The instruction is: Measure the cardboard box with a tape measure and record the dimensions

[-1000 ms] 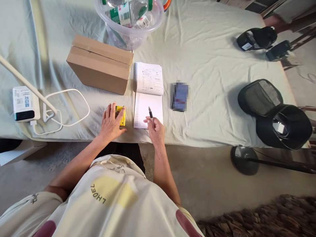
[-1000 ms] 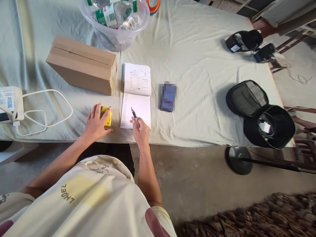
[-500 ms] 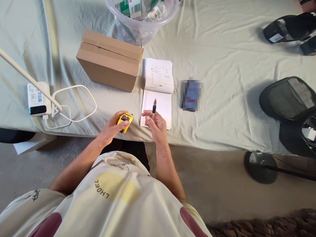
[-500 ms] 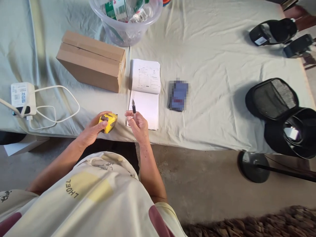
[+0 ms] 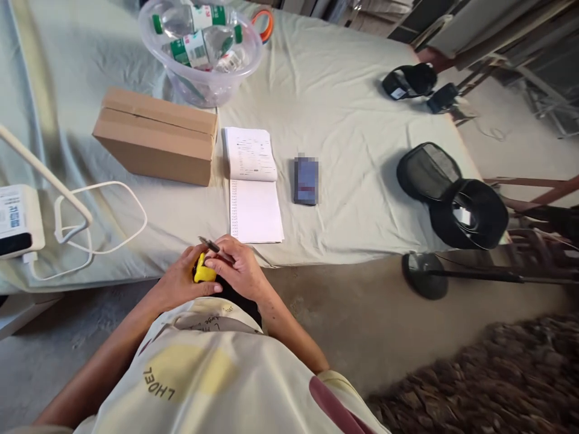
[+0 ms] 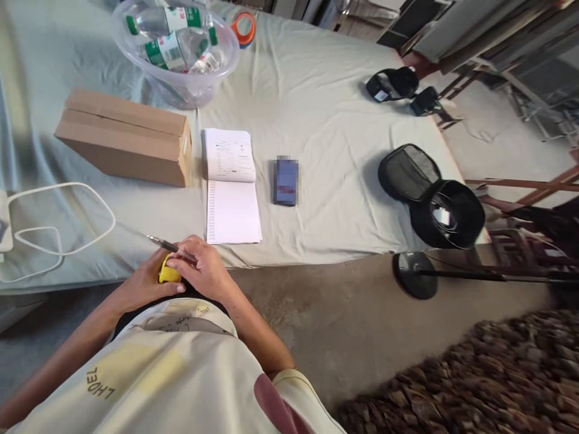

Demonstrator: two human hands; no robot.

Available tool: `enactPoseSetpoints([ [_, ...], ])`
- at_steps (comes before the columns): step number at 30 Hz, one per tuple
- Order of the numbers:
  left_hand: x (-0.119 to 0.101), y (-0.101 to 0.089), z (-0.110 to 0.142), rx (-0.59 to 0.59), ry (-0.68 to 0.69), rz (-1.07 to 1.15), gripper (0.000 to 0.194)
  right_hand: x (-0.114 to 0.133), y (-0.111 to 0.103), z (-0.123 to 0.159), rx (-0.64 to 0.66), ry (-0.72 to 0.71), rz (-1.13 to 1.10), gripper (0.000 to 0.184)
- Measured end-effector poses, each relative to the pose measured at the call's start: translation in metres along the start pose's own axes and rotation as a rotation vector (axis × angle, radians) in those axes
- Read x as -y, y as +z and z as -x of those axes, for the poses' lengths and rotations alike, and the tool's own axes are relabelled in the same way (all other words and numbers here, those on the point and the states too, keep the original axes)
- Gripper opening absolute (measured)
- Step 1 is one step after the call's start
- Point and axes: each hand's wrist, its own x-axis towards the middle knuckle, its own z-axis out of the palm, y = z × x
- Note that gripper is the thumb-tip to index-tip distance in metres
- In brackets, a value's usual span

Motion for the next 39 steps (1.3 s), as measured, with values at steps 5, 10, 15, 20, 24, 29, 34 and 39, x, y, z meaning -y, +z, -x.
enactPoseSetpoints([
  [5, -0.006, -0.007, -0.003, -0.041, 0.105, -0.145, 0.05, 0.008, 0.003, 0.001, 0.017, -0.113, 0.134, 0.013],
  [10, -0.009, -0.007, -0.009, -0.109, 0.344, -0.224, 0.044, 0.016, 0.0, 0.001, 0.018, -0.173, 0.143, 0.013],
  [15, -0.011, -0.009, -0.017, -0.119, 0.545, -0.33, 0.043, 0.026, -0.007, 0.005, 0.055, -0.219, 0.252, 0.013],
  [20, 0.002, -0.009, -0.027, -0.141, 0.647, -0.358, 0.047, 0.013, -0.006, 0.012, 0.063, -0.27, 0.404, 0.015],
  [24, 0.02, -0.005, -0.033, -0.139, 0.611, -0.362, 0.046, -0.005, -0.003, 0.014, 0.062, -0.249, 0.542, 0.015],
  [29, 0.037, 0.0, -0.035, -0.088, 0.609, -0.385, 0.041, -0.011, -0.001, 0.01, 0.126, -0.189, 0.58, 0.008],
  [34, 0.039, 0.001, -0.037, -0.07, 0.568, -0.444, 0.039, -0.013, 0.002, 0.009, 0.167, -0.186, 0.599, 0.005],
  [39, 0.029, -0.002, -0.039, -0.059, 0.528, -0.44, 0.026, -0.004, 0.001, 0.023, 0.228, -0.2, 0.399, 0.02],
])
